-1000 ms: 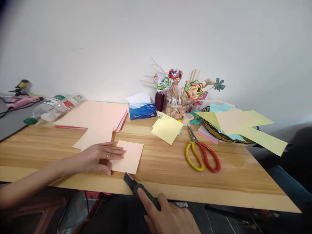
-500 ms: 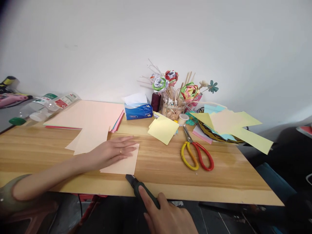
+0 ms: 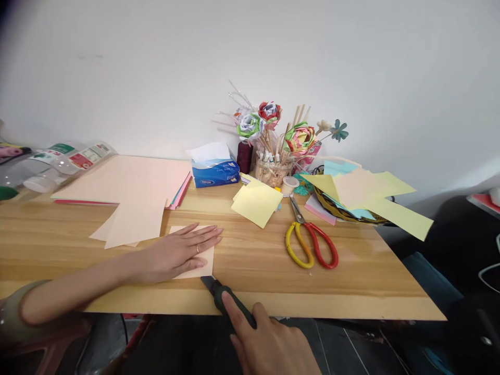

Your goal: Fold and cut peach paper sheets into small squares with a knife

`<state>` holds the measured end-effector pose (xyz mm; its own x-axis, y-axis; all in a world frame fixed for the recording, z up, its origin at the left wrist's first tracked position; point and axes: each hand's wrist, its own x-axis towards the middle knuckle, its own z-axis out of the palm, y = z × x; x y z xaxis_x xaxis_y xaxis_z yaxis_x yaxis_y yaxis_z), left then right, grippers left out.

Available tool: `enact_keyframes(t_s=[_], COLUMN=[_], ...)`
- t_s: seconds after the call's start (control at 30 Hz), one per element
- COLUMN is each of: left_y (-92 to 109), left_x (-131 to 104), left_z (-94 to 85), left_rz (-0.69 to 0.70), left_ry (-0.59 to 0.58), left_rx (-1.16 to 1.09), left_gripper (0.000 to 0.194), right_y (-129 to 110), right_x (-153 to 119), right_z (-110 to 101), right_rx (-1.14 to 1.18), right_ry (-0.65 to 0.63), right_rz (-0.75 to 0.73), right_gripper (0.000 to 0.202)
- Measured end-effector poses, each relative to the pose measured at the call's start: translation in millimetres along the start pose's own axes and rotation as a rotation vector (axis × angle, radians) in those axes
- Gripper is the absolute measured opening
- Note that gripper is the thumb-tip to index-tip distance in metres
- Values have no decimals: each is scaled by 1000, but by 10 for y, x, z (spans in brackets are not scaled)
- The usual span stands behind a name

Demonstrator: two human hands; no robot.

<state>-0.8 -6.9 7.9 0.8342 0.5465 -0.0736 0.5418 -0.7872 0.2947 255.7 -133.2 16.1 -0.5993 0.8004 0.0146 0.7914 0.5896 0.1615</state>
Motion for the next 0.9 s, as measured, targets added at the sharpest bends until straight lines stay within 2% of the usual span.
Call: enact_keyframes(t_s=[0.5, 0.8, 0.9], left_y=[21, 31, 31], left_x=[0, 5, 1], left_z=[-1, 5, 12], left_rz=[-11, -14, -52], left_ry=[-14, 31, 9], left_rx=[47, 128, 135], left_gripper=[58, 58, 59], right_y=[-9, 24, 44], right_x=[-26, 25, 65], right_z=[22, -13, -28], right_rx=[-43, 9, 40], right_ry=[44, -16, -38], right_rz=[18, 22, 27], right_gripper=[53, 53, 55])
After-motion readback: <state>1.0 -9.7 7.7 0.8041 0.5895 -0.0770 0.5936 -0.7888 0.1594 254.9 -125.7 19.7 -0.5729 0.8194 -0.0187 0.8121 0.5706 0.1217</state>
